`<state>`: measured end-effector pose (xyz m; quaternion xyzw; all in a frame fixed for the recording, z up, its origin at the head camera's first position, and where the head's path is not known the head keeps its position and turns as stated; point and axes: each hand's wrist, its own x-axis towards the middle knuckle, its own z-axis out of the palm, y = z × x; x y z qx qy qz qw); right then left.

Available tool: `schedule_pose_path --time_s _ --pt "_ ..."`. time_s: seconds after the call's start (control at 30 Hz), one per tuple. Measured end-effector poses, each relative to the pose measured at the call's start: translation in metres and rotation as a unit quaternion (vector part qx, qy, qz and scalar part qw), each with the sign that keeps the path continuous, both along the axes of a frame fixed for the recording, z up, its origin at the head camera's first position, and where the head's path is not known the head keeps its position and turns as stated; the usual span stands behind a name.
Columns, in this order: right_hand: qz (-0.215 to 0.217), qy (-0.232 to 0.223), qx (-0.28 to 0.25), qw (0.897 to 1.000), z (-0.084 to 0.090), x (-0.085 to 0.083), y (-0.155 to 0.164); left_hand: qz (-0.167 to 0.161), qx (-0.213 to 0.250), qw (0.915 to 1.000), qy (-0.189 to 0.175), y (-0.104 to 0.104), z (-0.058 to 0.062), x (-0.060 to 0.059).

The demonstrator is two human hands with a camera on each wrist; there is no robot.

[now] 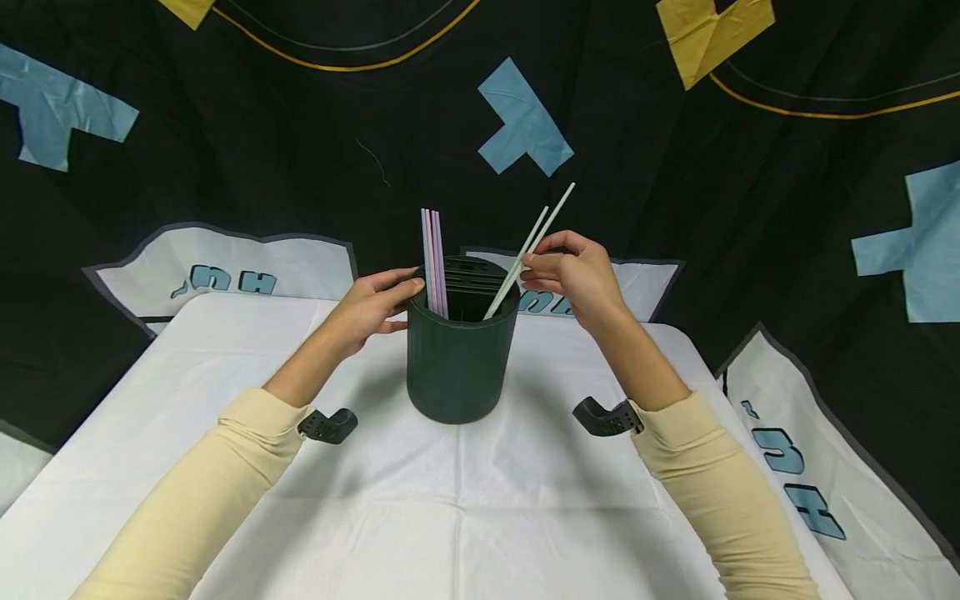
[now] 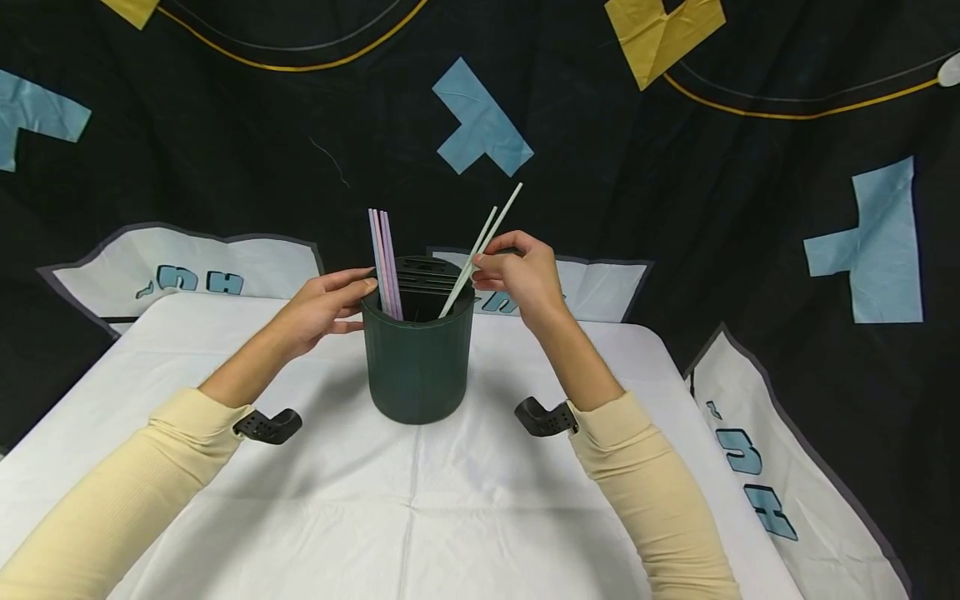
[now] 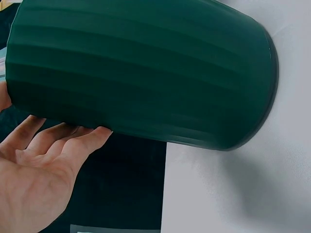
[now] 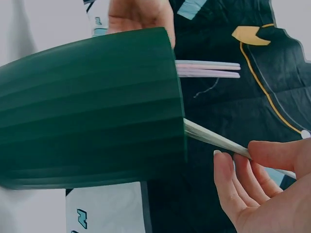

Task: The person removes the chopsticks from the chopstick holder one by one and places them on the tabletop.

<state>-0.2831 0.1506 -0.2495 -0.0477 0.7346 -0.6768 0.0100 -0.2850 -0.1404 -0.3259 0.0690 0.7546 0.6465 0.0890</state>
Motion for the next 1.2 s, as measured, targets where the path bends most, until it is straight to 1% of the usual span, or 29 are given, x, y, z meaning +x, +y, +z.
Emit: schedule_pose_path --time_s 0.13,0.3,0.47,0.67,0.77,0.87,0.97,1.07,1.2 --pt "-0.012 0.003 -0.018 1.000 0.006 0.002 0.005 0.000 0.000 1.0000 -0.001 0.000 -0.001 -0.001" --pt "-0.012 0.014 -0.028 0.999 0.015 0.005 0.012 0.001 -0.001 1.0000 -0.004 0.000 -0.002 -0.001" --pt "-0.022 0.022 -0.073 0.997 0.026 0.009 0.022 0.002 -0.002 1.0000 -0.004 -0.001 -0.002 -0.001" --pt "-0.040 0.021 -0.145 0.988 0.038 0.013 0.036 0.000 0.003 1.0000 0.000 0.000 -0.002 0.000" --pt "-0.048 0.028 -0.160 0.986 0.040 0.016 0.044 -0.001 0.002 1.0000 -0.001 0.000 -0.002 0.000" --pt "-0.057 0.034 -0.155 0.986 0.038 0.018 0.052 -0.001 0.000 1.0000 -0.002 0.000 -0.002 -0.001" --pt "-0.067 0.026 -0.129 0.989 0.032 0.018 0.058 -0.001 -0.001 1.0000 -0.001 0.000 -0.002 -0.001" --pt "-0.073 0.011 -0.096 0.993 0.023 0.019 0.063 -0.001 -0.001 1.0000 0.001 -0.001 -0.002 -0.001" --pt "-0.080 -0.008 -0.051 0.995 0.007 0.018 0.072 -0.002 0.000 1.0000 0.003 0.000 -0.002 -0.002"
